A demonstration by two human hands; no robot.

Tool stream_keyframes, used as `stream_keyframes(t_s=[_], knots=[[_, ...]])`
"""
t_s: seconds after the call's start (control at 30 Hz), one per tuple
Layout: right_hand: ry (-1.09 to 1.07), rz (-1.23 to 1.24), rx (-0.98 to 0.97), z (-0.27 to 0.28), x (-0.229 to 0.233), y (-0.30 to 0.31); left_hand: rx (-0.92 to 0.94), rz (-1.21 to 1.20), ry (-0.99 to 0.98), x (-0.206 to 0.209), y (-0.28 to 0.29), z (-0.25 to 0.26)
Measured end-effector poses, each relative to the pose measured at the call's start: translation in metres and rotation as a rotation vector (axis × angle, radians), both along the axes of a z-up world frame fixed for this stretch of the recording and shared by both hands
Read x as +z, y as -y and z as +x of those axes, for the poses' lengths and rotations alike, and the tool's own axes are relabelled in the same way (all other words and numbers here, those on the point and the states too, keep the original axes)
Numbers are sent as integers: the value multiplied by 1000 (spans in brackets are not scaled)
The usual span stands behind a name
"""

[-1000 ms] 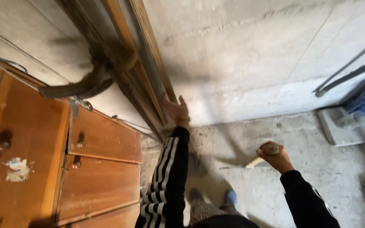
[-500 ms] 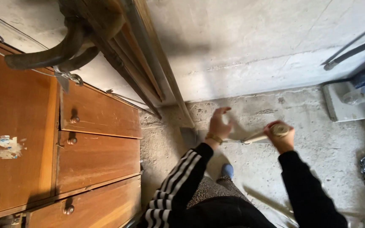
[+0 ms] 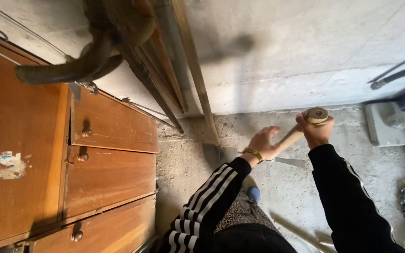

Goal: The person organizes tools in a garage by picking up a mattock, a red bow saw, a black bow saw, a coiled hose, a shovel, and a pickaxe, then placing each against a wall or on a wooden cabinet. The person handles items one at a time and positions them upright along the wall.

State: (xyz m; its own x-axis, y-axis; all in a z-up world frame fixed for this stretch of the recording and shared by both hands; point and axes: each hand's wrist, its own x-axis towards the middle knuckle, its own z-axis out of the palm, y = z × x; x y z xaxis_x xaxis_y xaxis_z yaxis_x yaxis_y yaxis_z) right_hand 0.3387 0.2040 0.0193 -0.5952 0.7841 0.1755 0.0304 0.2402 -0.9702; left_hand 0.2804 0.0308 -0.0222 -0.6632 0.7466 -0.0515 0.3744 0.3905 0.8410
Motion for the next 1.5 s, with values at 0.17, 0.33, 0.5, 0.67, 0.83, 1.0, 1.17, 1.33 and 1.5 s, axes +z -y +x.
stream_keyframes(t_s=[0.17, 0.33, 0.5, 0.67, 0.83, 1.0, 1.17, 1.33, 1.5], knots=[[-84, 54, 131, -37, 7, 14, -107, -138, 206, 37, -12, -26], [-92, 74, 165, -73, -27, 32, -72, -138, 230, 22, 9, -62], [-18, 76, 146, -119, -28, 73, 25, -231, 210, 32, 37, -96], [97, 4, 250, -170, -37, 98, 111, -256, 284, 59, 66, -117], [155, -28, 329, -208, -62, 113, 140, -207, 293, 54, 91, -127], [250, -81, 316, -241, -98, 119, 120, -176, 290, 22, 104, -133], [280, -122, 314, -275, -112, 115, 251, -120, 258, 27, 118, -133], [483, -60, 312, -314, -89, 87, 296, -107, 279, 23, 127, -138], [589, -100, 310, -336, -25, 89, 178, -122, 183, 7, 134, -140]])
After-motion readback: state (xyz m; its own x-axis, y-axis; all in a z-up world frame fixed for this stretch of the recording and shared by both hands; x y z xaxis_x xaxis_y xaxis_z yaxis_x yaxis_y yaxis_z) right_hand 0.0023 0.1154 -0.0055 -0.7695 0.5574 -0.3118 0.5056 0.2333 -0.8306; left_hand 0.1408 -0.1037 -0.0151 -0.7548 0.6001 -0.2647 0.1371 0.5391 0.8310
